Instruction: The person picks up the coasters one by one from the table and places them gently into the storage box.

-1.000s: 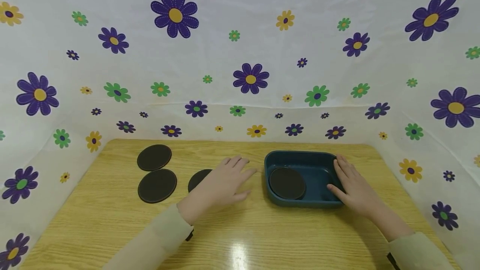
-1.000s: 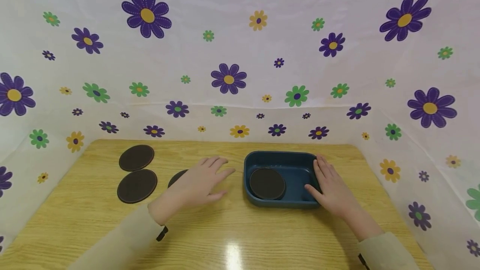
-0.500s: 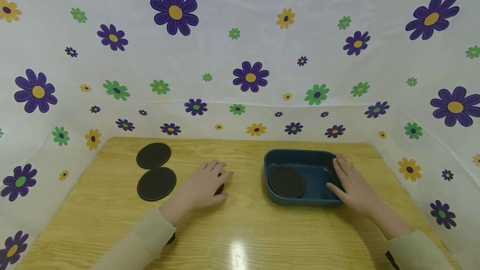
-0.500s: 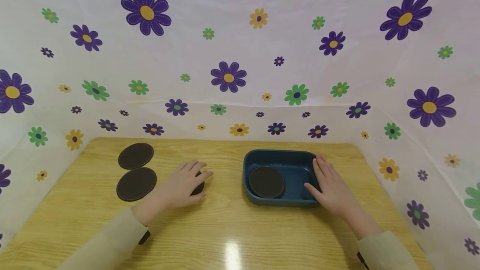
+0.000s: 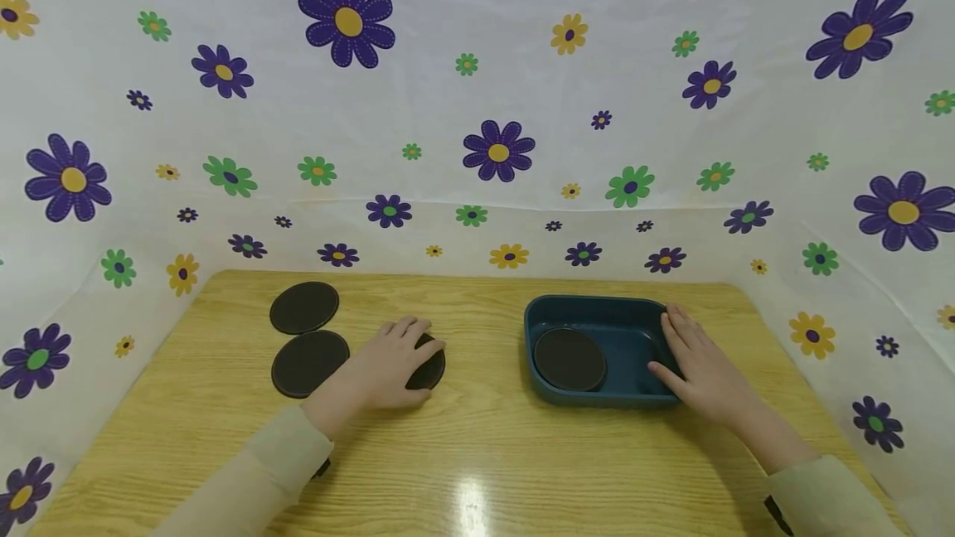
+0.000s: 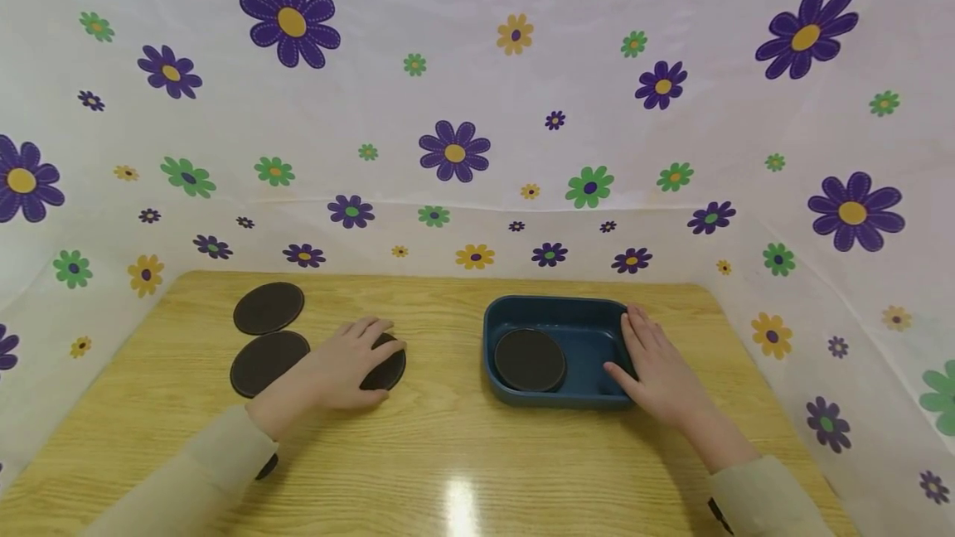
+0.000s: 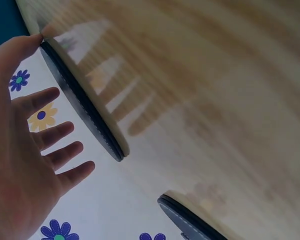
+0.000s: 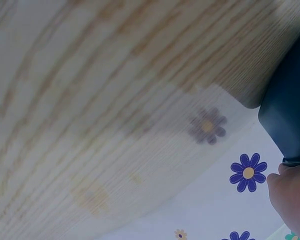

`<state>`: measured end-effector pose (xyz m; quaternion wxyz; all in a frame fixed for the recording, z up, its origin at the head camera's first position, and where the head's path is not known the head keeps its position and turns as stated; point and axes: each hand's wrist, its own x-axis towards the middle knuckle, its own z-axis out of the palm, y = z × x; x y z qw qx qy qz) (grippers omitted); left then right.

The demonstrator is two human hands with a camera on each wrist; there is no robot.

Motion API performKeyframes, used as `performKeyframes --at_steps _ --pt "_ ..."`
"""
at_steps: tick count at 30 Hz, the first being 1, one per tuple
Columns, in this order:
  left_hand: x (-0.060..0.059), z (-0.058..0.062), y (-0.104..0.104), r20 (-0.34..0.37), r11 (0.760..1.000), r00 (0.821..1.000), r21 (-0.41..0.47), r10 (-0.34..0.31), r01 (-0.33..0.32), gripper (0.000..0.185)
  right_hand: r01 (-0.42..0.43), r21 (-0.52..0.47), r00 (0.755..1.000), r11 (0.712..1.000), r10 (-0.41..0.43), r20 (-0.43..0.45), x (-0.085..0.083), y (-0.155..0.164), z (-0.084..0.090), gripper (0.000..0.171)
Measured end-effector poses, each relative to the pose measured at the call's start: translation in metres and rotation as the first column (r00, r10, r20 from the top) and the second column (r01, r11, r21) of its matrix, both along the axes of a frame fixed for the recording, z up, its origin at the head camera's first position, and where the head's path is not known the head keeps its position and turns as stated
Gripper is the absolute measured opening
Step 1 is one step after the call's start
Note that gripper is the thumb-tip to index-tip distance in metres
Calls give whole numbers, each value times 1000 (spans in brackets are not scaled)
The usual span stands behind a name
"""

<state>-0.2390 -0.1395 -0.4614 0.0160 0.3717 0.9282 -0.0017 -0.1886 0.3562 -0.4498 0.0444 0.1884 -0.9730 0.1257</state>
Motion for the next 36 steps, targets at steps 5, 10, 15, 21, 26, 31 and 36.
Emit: performKeyframes --at_steps 5,10,15,21,26,31,36 --pt "-1 1 1 20 1000 1000 -23 4 -3 69 -1 2 1000 1000 1 -6 -1 1 -1 84" --pt "0 0 3 56 999 998 -44 26 -24 69 -2 0 1000 1000 2 -2 -1 0 0 84" --pt "-1 -3 4 82 997 995 -61 47 -42 71 -7 -4 1000 1000 7 -10 -1 0 0 84" --pt "-3 -6 5 111 997 992 -55 58 -53 73 -11 -7 999 1000 11 -35 0 1 -2 84" --pt "-5 -7 5 110 998 993 -43 43 -38 73 -17 -10 999 1000 17 -48 1 1 -3 83" --pt "-6 -6 4 75 999 997 -36 17 -14 72 -16 -13 999 1000 16 -45 1 0 -3 83" --pt "-7 -2 4 26 999 1000 -33 -14 15 73 -13 -6 999 1000 13 -43 0 1 -3 83"
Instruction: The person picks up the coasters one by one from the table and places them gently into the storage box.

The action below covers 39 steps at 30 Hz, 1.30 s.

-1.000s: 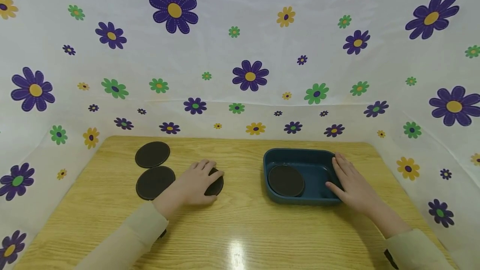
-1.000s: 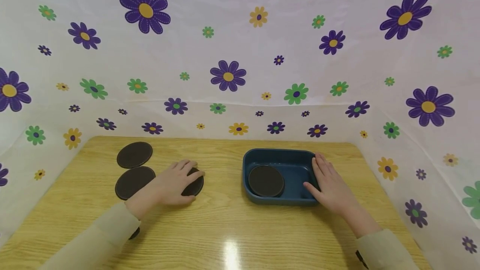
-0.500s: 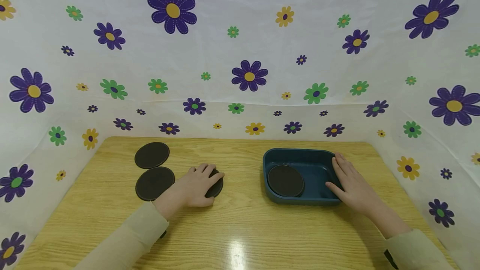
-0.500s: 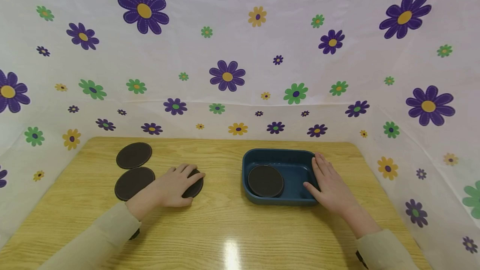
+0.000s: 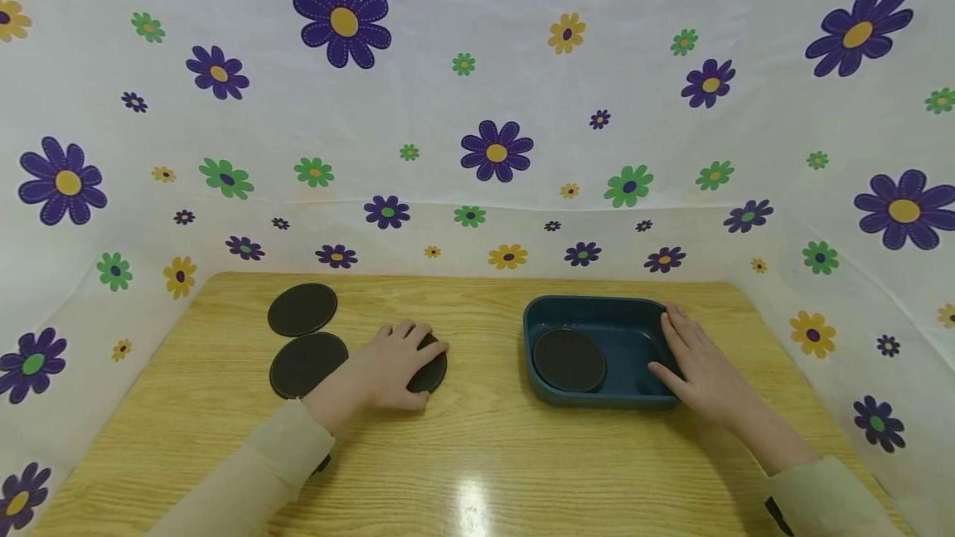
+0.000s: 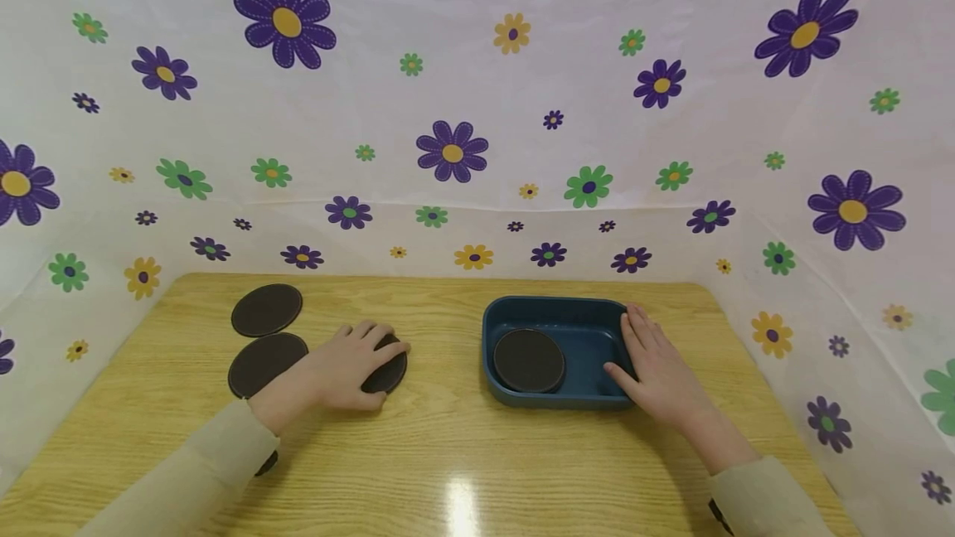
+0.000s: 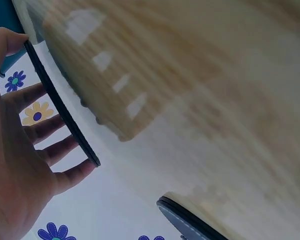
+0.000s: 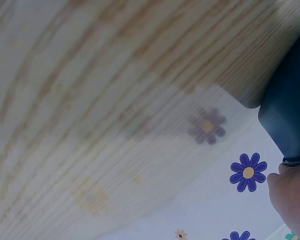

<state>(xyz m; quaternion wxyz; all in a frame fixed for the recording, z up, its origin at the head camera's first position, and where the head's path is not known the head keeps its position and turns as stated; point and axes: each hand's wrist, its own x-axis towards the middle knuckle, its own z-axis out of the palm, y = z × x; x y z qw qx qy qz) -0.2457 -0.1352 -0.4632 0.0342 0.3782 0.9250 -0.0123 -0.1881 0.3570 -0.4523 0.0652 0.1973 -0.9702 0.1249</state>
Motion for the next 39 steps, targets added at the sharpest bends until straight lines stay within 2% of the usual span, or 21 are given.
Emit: performKeyframes --at_steps 9,24,34,39 --pt "0 6 9 -19 999 999 3 -34 34 74 13 -7 999 1000 -13 37 1 -2 2 85" --pt "-8 23 43 -39 995 995 11 -97 97 78 2 -12 1000 1000 -1 21 -2 1 0 85" --pt "-12 33 69 -108 990 985 18 -137 140 78 3 -1 1000 1000 -3 13 -2 1 0 84" --pt "-12 42 80 -145 989 979 9 -142 145 77 15 -7 999 1000 -15 39 -1 -1 1 85"
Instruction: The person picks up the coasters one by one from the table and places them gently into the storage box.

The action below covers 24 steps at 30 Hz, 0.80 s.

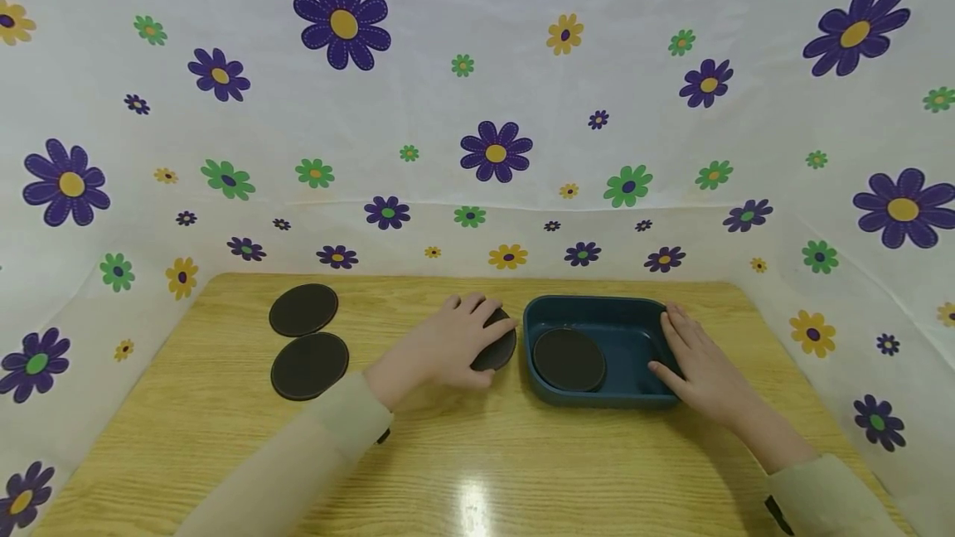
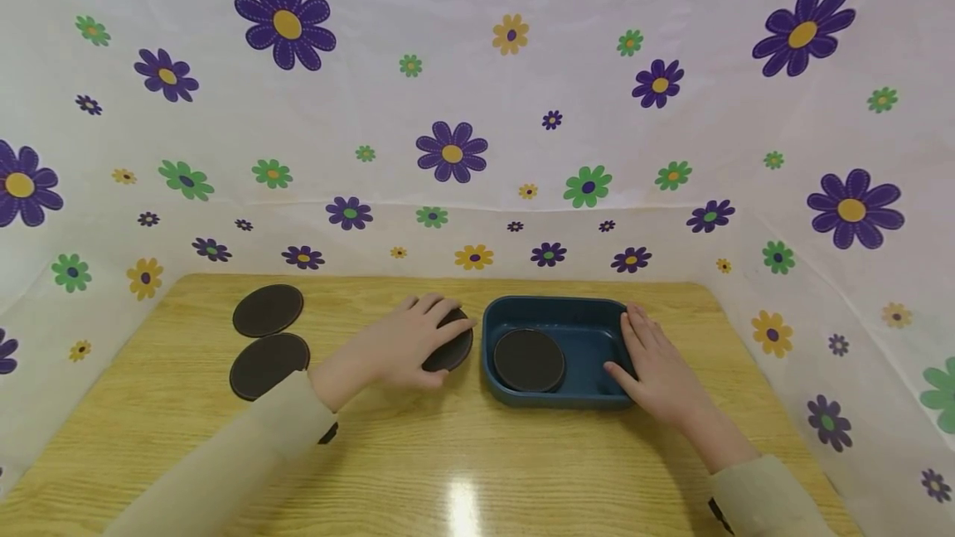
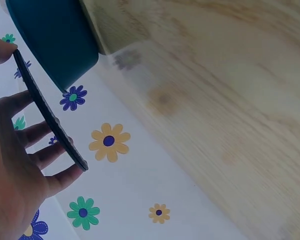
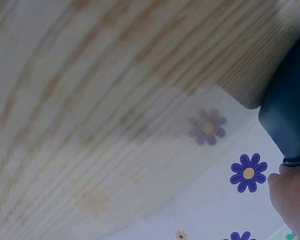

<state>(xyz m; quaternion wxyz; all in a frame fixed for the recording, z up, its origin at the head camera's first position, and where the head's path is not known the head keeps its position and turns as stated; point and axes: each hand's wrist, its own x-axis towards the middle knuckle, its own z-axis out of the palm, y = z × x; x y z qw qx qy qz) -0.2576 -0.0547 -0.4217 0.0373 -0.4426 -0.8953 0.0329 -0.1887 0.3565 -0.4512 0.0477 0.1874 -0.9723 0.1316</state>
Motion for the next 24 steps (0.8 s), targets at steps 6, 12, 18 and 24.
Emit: performKeyframes --at_steps 6,12,18,24 --pt "-1 7 13 -12 1000 1000 -9 -1 1 79 10 -2 1000 1000 -10 14 0 -1 1 86" --pt "-5 5 28 -38 1000 999 -5 -14 14 77 8 -6 1000 1000 -8 7 0 -1 0 85" --pt "-6 4 50 -76 998 996 -33 -56 54 75 3 -4 1000 1000 -3 -4 0 -1 1 85" --pt "-7 4 74 -100 993 991 -75 -94 86 73 -1 0 1000 1000 1 -20 1 -1 0 85"
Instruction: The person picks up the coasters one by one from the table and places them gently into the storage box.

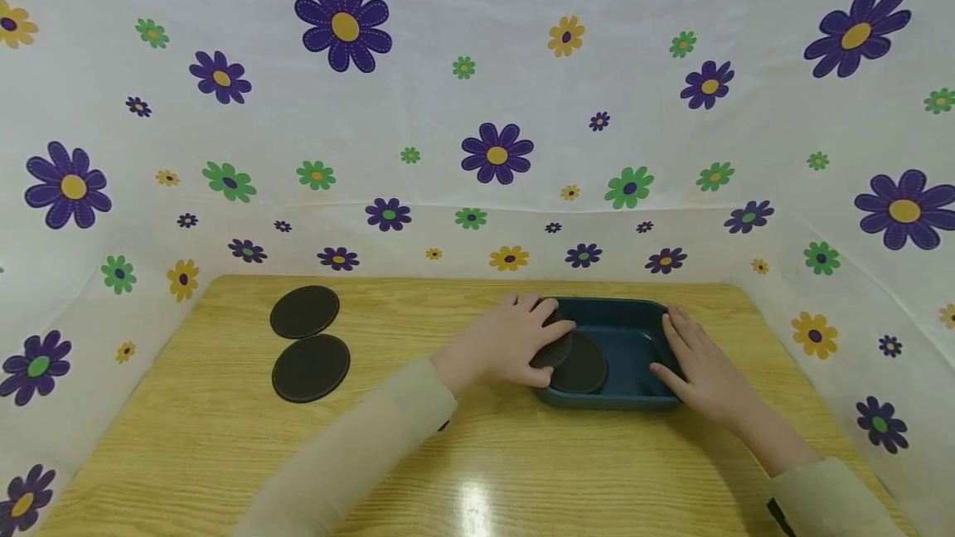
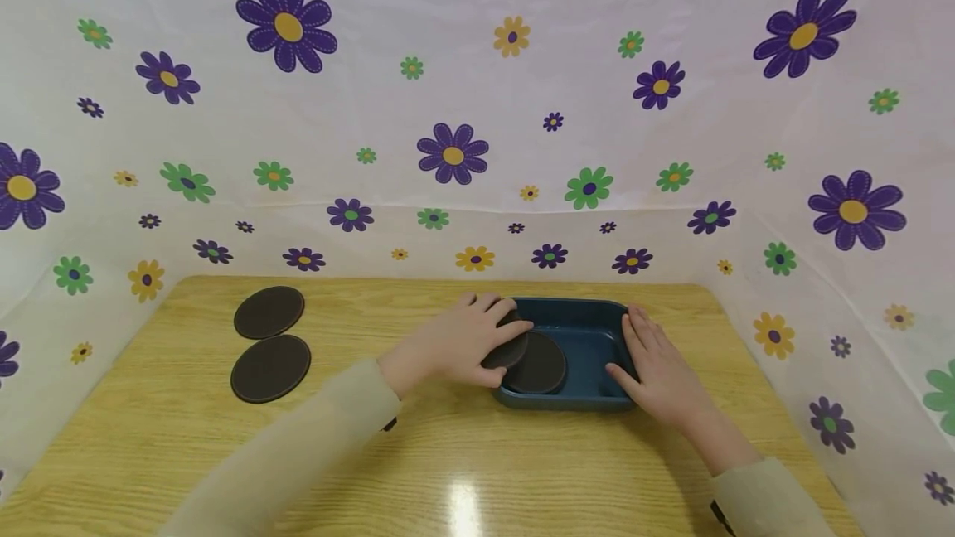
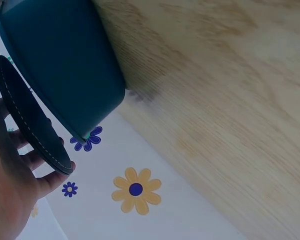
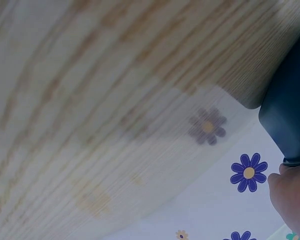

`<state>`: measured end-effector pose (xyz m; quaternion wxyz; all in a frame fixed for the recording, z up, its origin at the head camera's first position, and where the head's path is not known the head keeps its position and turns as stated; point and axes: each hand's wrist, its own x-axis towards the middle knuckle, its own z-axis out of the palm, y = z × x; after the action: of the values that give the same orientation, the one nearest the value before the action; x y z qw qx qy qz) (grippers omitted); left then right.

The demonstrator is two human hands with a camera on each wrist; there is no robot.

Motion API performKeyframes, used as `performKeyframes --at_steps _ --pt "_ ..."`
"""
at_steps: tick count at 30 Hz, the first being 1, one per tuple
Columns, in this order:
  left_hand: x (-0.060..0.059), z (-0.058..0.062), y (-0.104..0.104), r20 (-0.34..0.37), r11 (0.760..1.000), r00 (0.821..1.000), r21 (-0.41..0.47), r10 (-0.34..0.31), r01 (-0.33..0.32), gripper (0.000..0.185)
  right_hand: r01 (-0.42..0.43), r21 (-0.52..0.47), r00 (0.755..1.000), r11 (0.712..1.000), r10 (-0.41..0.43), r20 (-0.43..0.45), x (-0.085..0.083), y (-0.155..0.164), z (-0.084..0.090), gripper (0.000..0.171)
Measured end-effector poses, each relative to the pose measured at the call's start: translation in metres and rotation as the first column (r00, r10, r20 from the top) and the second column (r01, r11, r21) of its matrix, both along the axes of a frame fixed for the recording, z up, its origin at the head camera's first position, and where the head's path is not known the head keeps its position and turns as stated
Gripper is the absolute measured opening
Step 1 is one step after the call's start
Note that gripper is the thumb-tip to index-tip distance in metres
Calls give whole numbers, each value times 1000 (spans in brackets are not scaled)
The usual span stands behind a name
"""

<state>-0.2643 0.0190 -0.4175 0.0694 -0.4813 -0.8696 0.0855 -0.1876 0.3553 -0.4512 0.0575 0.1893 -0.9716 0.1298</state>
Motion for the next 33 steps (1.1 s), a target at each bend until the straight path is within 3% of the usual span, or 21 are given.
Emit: performKeyframes --at_steps 12,26,33 --pt "-2 -2 37 -53 998 999 -60 -8 5 75 8 2 1000 1000 -8 19 -2 1 0 85" --pt "-5 -10 52 -29 997 999 -72 17 -19 75 17 -2 999 1000 -17 33 -1 0 0 85" --pt "-4 -11 60 -36 995 999 -100 0 -3 76 11 -15 1000 1000 -10 27 -1 0 0 84"
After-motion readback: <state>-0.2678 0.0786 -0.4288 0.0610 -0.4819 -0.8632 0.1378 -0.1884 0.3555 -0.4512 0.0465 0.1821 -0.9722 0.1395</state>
